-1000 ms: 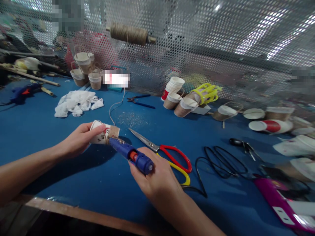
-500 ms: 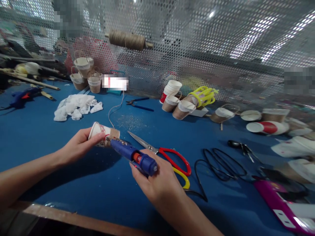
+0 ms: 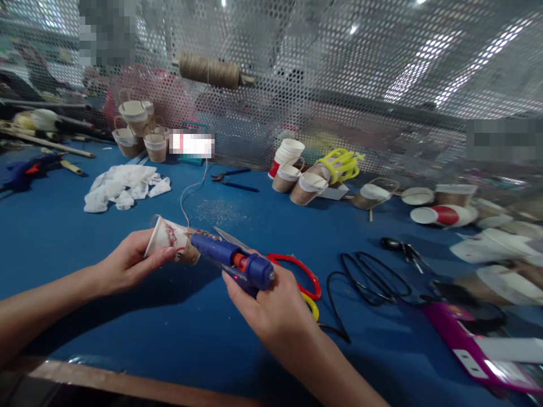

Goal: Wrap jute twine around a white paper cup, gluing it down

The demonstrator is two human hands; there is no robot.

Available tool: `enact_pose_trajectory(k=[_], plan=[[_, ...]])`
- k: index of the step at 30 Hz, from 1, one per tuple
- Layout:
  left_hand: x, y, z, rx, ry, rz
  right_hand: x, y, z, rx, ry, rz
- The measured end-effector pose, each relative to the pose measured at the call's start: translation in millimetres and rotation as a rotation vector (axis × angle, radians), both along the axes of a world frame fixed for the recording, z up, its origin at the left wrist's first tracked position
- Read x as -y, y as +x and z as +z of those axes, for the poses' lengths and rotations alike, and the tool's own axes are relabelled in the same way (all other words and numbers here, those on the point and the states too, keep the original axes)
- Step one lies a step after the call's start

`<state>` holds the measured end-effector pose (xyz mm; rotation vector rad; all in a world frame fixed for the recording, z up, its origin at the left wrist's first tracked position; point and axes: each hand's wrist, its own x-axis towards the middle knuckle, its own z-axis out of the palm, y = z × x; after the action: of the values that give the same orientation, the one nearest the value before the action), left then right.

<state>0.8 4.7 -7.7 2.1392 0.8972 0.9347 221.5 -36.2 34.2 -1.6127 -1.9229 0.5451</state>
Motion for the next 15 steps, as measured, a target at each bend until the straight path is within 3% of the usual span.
enact_pose_trajectory(k=[4, 11, 15], plan=[[-0.4, 0.3, 1.9, 0.007, 0.095, -0.047, 1.8, 1.8, 0.8, 0.044, -0.076, -0.004], [-1.9, -0.5, 1.2, -0.010, 0.182, -0.013, 8.2, 3.3, 1.7, 0.056, -0.030, -0.020], [-1.2, -1.7, 0.4, -0.006, 0.277, -0.071, 7.8, 9.7, 0.8, 0.111, -0.092, -0.029]])
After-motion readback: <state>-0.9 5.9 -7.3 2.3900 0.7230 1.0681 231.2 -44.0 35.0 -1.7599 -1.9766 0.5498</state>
